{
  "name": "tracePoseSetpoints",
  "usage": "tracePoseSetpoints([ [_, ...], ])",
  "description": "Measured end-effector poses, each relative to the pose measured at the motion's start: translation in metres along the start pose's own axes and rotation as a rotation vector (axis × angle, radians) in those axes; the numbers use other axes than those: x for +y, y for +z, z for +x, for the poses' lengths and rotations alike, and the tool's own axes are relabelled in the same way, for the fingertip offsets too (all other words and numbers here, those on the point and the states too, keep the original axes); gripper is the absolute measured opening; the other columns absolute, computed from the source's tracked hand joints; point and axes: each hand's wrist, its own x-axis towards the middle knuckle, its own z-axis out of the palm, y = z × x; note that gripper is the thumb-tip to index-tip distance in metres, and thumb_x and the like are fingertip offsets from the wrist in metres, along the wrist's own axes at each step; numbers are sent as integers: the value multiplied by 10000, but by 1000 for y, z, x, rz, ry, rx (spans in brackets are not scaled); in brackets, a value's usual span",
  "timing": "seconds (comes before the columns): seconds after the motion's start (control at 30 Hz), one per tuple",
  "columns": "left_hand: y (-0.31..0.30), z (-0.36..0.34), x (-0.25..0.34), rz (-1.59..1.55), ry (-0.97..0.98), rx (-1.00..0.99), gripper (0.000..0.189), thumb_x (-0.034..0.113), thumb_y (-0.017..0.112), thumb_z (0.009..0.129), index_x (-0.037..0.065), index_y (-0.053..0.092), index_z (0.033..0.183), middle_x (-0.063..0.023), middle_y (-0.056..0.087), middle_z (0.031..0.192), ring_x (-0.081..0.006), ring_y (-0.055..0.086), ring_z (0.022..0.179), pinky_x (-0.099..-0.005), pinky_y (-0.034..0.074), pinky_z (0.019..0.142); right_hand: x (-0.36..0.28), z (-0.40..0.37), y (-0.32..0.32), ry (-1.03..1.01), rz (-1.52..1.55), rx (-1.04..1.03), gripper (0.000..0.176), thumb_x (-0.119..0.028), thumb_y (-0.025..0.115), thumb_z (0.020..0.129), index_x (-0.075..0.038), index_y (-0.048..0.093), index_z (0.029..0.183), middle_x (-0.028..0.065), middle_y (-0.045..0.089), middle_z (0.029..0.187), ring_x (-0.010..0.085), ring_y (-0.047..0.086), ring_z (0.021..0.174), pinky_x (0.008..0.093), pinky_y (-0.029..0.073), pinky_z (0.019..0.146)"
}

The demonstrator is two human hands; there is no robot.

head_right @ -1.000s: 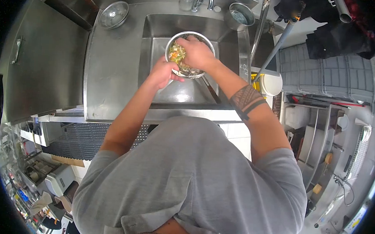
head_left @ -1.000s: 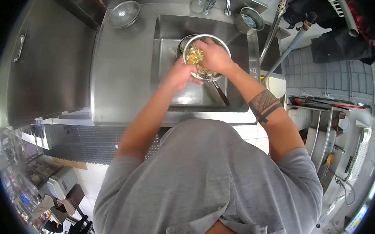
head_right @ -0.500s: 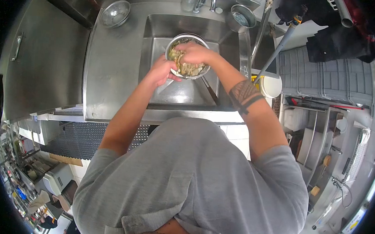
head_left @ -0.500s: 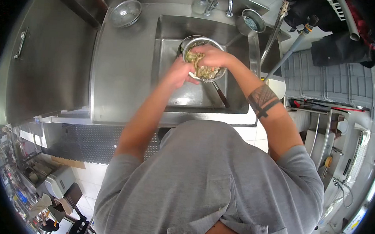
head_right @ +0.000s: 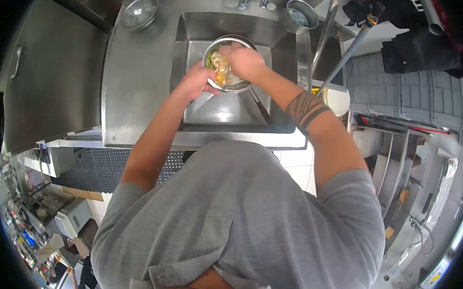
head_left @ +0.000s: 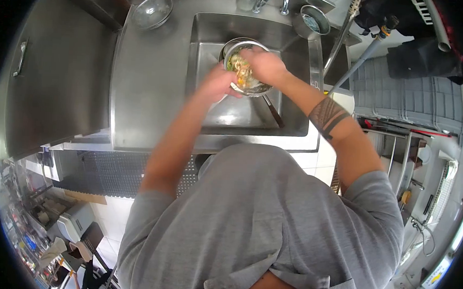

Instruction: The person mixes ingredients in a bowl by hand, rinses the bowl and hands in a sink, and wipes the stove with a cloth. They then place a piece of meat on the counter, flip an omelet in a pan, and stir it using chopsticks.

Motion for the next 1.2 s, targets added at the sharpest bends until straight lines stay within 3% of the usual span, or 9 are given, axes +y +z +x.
tracePoseSetpoints([
  [0.13,8,13,-16,-153,35,108,574,-44,503,835,0,380,1394,-222,595,1244,-346,697,1003,-453,662,637,15,8,58,63,222,600,617,-78,684,777,-184,565,1373,239,610,1248,411,614,1173,485,509,987],
  [0.2,12,10,-14,-178,57,185,568,-35,509,845,6,377,1395,-220,596,1249,-346,702,995,-443,662,629,19,-3,47,-10,296,542,664,-83,677,774,-166,547,1419,245,593,1326,420,602,1201,449,474,1054],
  [0.3,9,4,-16,-169,83,198,554,-30,512,843,10,396,1383,-213,609,1230,-340,709,959,-441,658,619,35,-15,0,69,705,-88,763,-131,730,742,-187,520,1474,206,556,1411,384,541,1288,403,419,1120],
  [0.4,9,3,-13,-168,94,105,553,-31,513,839,12,407,1380,-208,616,1219,-338,711,928,-442,652,604,32,-13,9,-185,319,248,809,-163,763,722,-217,504,1487,184,541,1425,382,600,1197,390,462,1079],
  [0.73,31,4,-11,-259,62,70,555,-48,520,813,-6,413,1356,-212,606,1223,-356,702,939,-476,654,625,10,-6,19,89,-162,351,619,-133,734,746,-171,590,1346,213,640,1194,401,645,1103,491,525,962],
  [0.87,20,0,-9,-206,48,160,528,-44,521,817,-16,417,1334,-207,607,1216,-353,701,939,-480,655,628,22,-18,10,-204,335,164,686,-177,751,750,-176,559,1409,212,566,1357,489,565,1192,509,468,1057],
  [1.0,20,0,-6,-104,94,75,541,-43,527,816,-12,413,1344,-203,621,1190,-342,705,914,-472,653,609,12,-22,6,-60,109,213,871,-196,813,675,-126,463,1470,270,578,1334,414,563,1244,466,475,1041],
  [1.07,24,6,-13,-113,84,79,555,-42,527,818,-2,409,1359,-200,626,1184,-341,707,909,-466,652,604,14,-13,11,150,398,156,954,-197,825,642,-104,412,1496,282,619,1270,365,604,1205,426,488,1008],
  [1.2,25,8,-19,-127,37,54,594,-47,516,826,27,393,1403,-197,615,1222,-341,705,930,-460,655,619,11,-14,12,212,844,45,710,-186,803,650,-79,608,1324,240,656,1227,375,645,1125,381,502,964],
])
